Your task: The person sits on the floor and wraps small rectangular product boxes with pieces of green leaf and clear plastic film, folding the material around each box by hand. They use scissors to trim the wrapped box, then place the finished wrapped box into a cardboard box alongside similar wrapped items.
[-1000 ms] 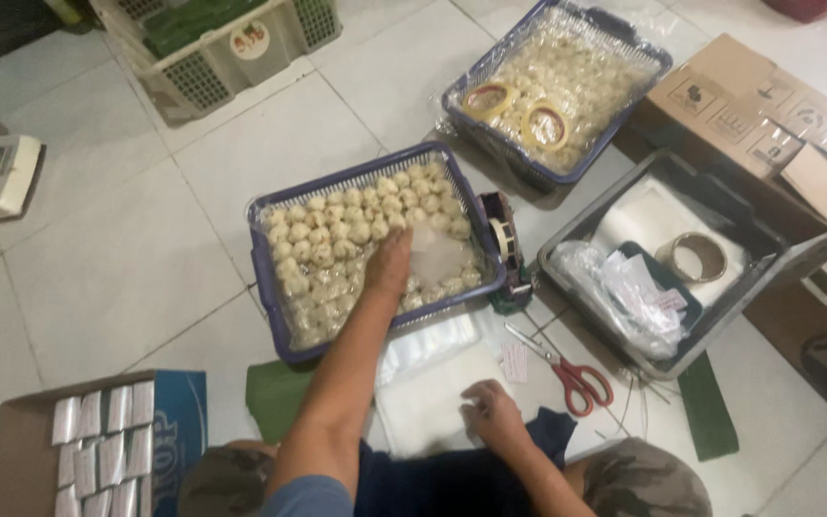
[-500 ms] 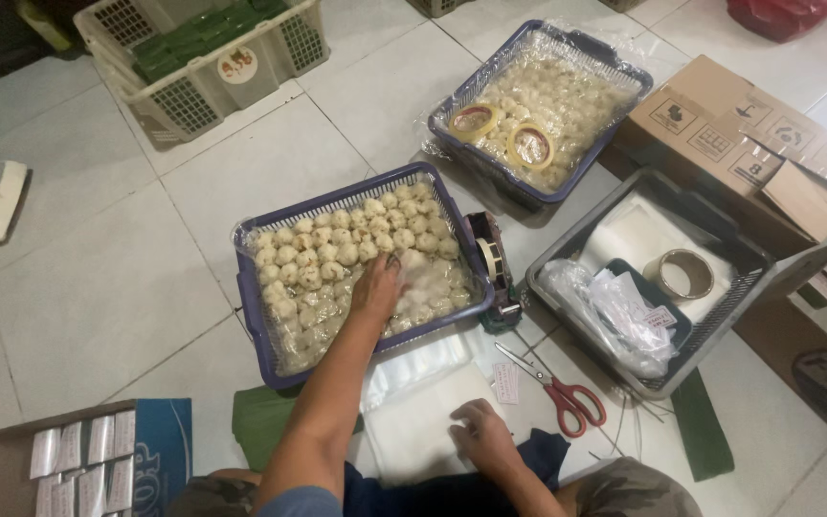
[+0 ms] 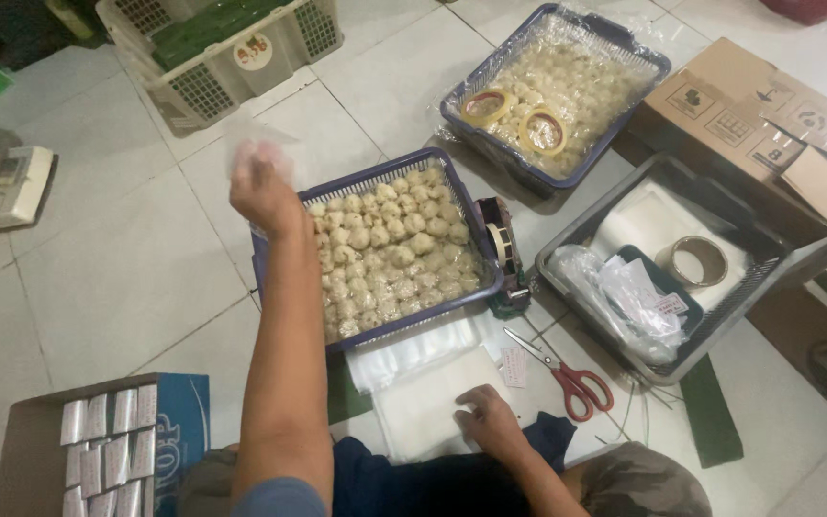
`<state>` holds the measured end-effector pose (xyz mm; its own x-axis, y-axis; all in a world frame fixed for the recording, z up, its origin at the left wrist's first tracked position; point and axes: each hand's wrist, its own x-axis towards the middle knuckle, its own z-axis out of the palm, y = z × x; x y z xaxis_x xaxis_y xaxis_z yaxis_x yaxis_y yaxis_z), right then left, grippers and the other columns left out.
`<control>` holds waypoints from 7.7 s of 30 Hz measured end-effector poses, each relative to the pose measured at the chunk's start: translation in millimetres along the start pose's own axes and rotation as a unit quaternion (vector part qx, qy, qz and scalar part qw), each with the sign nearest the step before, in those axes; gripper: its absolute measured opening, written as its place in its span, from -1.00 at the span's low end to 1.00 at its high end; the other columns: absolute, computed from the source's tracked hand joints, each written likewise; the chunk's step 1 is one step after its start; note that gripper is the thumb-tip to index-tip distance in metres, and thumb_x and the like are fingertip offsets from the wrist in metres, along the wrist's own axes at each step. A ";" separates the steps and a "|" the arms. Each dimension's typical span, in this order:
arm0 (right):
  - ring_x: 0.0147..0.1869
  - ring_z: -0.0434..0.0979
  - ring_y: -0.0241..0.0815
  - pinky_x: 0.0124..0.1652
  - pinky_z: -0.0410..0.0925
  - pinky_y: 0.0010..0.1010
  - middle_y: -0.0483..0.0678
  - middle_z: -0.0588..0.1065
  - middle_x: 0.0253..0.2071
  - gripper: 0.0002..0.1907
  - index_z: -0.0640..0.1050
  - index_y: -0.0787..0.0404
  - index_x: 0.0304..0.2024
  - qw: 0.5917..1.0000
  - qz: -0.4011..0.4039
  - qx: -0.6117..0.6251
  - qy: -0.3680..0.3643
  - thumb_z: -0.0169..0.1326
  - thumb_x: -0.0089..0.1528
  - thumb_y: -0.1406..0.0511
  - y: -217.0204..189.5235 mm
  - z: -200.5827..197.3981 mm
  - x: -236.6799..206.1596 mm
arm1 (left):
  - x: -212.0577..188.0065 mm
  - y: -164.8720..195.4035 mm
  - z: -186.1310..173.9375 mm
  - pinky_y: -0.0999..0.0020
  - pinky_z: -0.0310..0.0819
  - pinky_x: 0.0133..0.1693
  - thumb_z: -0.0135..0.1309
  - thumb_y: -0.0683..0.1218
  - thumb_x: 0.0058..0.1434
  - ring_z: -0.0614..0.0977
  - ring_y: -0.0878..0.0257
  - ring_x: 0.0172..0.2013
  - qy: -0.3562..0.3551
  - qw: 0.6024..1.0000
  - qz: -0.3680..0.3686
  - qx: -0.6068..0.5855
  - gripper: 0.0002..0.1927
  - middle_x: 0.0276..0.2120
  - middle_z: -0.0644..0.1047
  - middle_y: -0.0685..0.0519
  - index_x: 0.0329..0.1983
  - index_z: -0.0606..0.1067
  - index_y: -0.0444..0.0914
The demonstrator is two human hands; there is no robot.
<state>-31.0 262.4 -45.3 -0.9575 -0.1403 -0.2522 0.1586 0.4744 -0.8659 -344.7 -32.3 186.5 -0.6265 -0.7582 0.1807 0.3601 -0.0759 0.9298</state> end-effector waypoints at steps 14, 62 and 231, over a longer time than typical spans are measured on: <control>-0.25 0.63 -0.09 -0.19 0.49 -0.31 0.03 0.51 -0.13 -0.72 0.65 0.18 -0.13 1.000 0.013 -0.019 -0.009 0.26 0.11 0.26 -0.5 -0.4 -0.3 | -127.6 -155.8 -50.8 0.11 0.47 0.03 0.02 -0.24 0.14 0.47 -0.09 0.18 -0.499 0.637 0.307 0.501 -0.60 0.15 0.48 -0.11 0.09 0.50 -0.30; 0.06 0.59 -0.07 0.00 0.41 -0.39 0.06 0.57 0.01 -0.72 0.60 0.32 -0.04 0.932 -0.323 0.066 0.152 0.18 0.23 0.32 -241.2 -12.2 -116.9 | -302.5 114.7 -210.9 0.42 0.38 0.19 -0.24 0.17 0.48 0.51 0.25 0.16 -0.286 0.942 -0.121 -0.129 -0.37 0.18 0.47 -0.05 0.40 0.22 -0.36; -0.21 0.57 -0.15 -0.20 0.39 -0.42 0.11 0.62 -0.21 -0.58 0.61 0.39 0.07 0.942 0.111 0.287 0.130 0.21 0.13 0.43 -24.1 14.1 -29.3 | -167.2 -47.2 -282.3 0.12 0.59 -0.25 0.26 -0.20 0.17 0.67 0.01 -0.26 -0.095 0.929 -0.286 0.214 -0.85 -0.24 0.59 -0.18 -0.25 0.53 -0.33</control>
<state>-3.4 242.9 -23.1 -0.8998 0.1601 -0.4059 0.3957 -0.0925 -0.9137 -61.8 -84.8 21.9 -0.7558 -0.5420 -0.3675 -0.3520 -0.1370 0.9259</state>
